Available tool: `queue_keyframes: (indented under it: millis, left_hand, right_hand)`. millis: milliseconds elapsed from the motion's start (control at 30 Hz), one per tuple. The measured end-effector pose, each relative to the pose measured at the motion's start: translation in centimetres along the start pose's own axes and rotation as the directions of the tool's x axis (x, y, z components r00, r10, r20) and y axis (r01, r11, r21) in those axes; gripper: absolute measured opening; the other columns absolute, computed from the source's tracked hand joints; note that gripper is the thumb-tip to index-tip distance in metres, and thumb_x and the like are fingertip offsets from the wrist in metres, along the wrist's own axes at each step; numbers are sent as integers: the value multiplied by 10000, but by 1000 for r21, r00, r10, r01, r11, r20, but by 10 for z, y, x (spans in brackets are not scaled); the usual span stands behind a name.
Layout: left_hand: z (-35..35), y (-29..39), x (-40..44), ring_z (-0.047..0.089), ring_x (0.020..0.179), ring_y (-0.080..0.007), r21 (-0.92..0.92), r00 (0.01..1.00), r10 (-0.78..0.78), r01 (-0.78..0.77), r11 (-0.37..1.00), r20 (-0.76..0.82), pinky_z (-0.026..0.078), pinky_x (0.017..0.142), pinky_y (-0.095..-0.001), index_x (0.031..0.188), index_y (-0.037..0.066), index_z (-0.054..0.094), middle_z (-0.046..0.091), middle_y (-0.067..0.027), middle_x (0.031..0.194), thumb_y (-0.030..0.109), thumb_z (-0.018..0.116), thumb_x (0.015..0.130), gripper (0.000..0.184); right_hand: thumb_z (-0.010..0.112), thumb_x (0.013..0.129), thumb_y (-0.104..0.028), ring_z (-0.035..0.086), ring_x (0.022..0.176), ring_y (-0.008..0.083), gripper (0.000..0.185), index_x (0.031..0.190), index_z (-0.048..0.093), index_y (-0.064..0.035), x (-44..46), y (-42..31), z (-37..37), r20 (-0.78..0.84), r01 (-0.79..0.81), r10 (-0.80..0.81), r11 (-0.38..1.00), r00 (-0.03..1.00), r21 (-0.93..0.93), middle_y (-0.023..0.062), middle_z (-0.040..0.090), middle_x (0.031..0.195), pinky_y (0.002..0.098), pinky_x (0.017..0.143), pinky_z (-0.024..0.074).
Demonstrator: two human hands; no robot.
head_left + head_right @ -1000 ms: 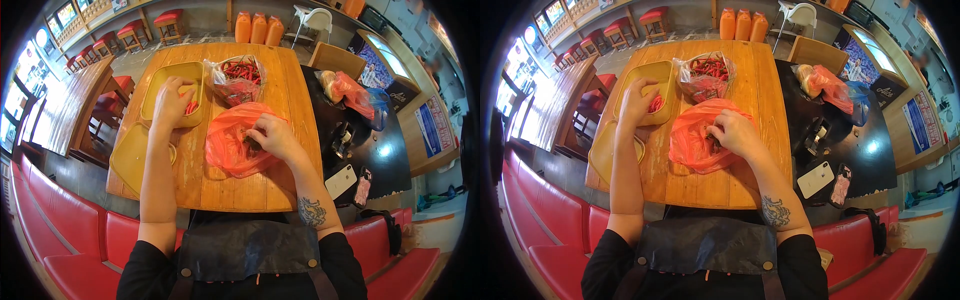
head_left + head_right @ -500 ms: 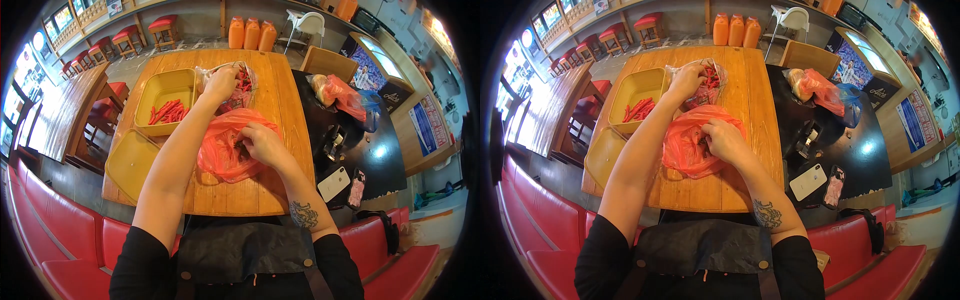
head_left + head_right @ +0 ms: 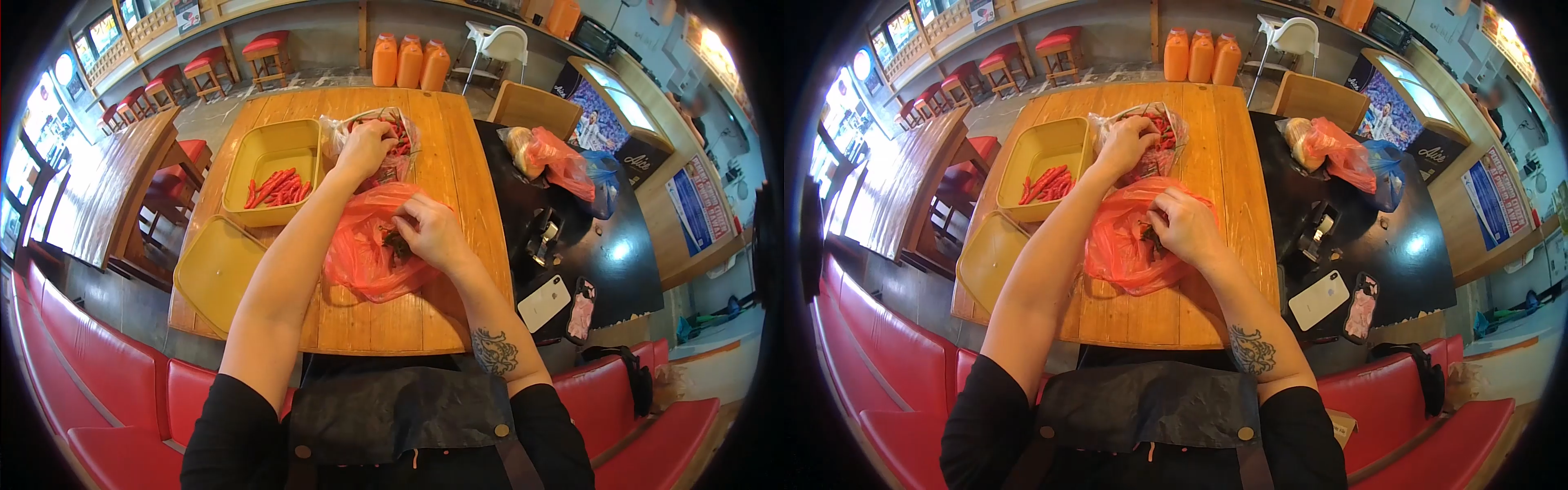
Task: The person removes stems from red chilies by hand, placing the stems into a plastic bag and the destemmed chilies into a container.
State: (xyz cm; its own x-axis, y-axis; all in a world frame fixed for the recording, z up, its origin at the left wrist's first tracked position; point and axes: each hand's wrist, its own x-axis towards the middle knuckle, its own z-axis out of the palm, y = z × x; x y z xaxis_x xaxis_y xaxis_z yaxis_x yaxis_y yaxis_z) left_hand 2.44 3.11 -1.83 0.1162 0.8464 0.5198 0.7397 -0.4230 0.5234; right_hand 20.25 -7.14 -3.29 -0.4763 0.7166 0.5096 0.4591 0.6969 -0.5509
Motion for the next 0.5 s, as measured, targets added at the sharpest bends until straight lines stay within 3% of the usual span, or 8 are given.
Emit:
queue_keyframes:
  millis: [67, 133, 167, 200, 267, 300, 433, 500]
  left_hand:
    - [2, -1, 0, 642, 806, -249, -20, 998, 6, -7, 1000, -57, 486, 725, -355, 856, 20, 677, 660, -141, 798, 113, 700, 767, 131]
    - [-4, 0, -2, 625, 823, -329, -213, 988, -90, 62, 975, -123, 482, 741, -390, 826, -12, 656, 652, -187, 855, 87, 694, 747, 133]
    - [-6, -5, -1, 620, 723, -231, -204, 987, -55, 24, 979, -149, 485, 676, -317, 871, 13, 665, 657, -125, 804, 85, 689, 770, 126]
    - [-11, 2, -4, 620, 723, -231, -204, 988, -58, 27, 979, -146, 485, 676, -317, 871, 13, 665, 657, -125, 804, 85, 689, 770, 126]
    - [-38, 33, -16, 621, 735, -202, -192, 990, 73, -96, 977, -122, 486, 669, -301, 896, 8, 660, 656, -108, 813, 65, 680, 780, 131]
    - [-50, 51, -24, 620, 755, -170, -97, 983, 169, -176, 980, -69, 491, 686, -288, 904, 3, 654, 653, -98, 834, 51, 677, 789, 126]
    - [-64, 83, -56, 625, 780, -167, -129, 952, 298, -286, 949, 77, 496, 708, -289, 918, -2, 646, 644, -91, 833, 39, 675, 795, 133]
    - [-67, 92, -68, 635, 820, -165, -339, 970, 194, -135, 931, 145, 506, 725, -290, 925, -5, 643, 652, -85, 857, 36, 677, 805, 132]
  right_hand:
    - [652, 792, -101, 601, 789, 326, 109, 842, 614, -12, 1, 4, 0, -52, 17, -16, 1000, 999, 22, 134, 596, 845, 389, 690, 483]
    - [657, 790, -86, 605, 765, 316, 115, 871, 618, -13, 3, 2, -1, -101, 34, -28, 998, 995, 50, 136, 594, 840, 385, 669, 485]
    - [661, 791, -69, 605, 730, 287, 136, 911, 620, -18, 3, 1, -1, -168, 4, 15, 993, 986, 115, 131, 589, 823, 363, 643, 488]
    - [664, 792, -52, 606, 696, 258, 167, 950, 622, -22, 5, -3, -2, -232, -21, 63, 983, 971, 182, 126, 583, 805, 342, 618, 490]
    - [668, 793, -44, 600, 684, 224, 199, 985, 618, -28, 7, -10, -7, -284, -48, 108, 976, 953, 210, 118, 580, 801, 316, 603, 488]
    - [671, 795, -37, 594, 673, 190, 232, 1020, 614, -33, 7, -11, -8, -335, -71, 150, 969, 930, 236, 110, 577, 797, 289, 587, 485]
    - [671, 812, -47, 576, 651, 136, 249, 1048, 596, -22, 6, -4, 0, -325, -53, 187, 924, 927, 380, 78, 596, 796, 262, 586, 480]
    - [646, 848, -39, 577, 638, 105, 220, 1052, 576, 5, 5, 2, 3, -179, -78, 226, 801, 958, 593, 50, 627, 814, 252, 573, 478]
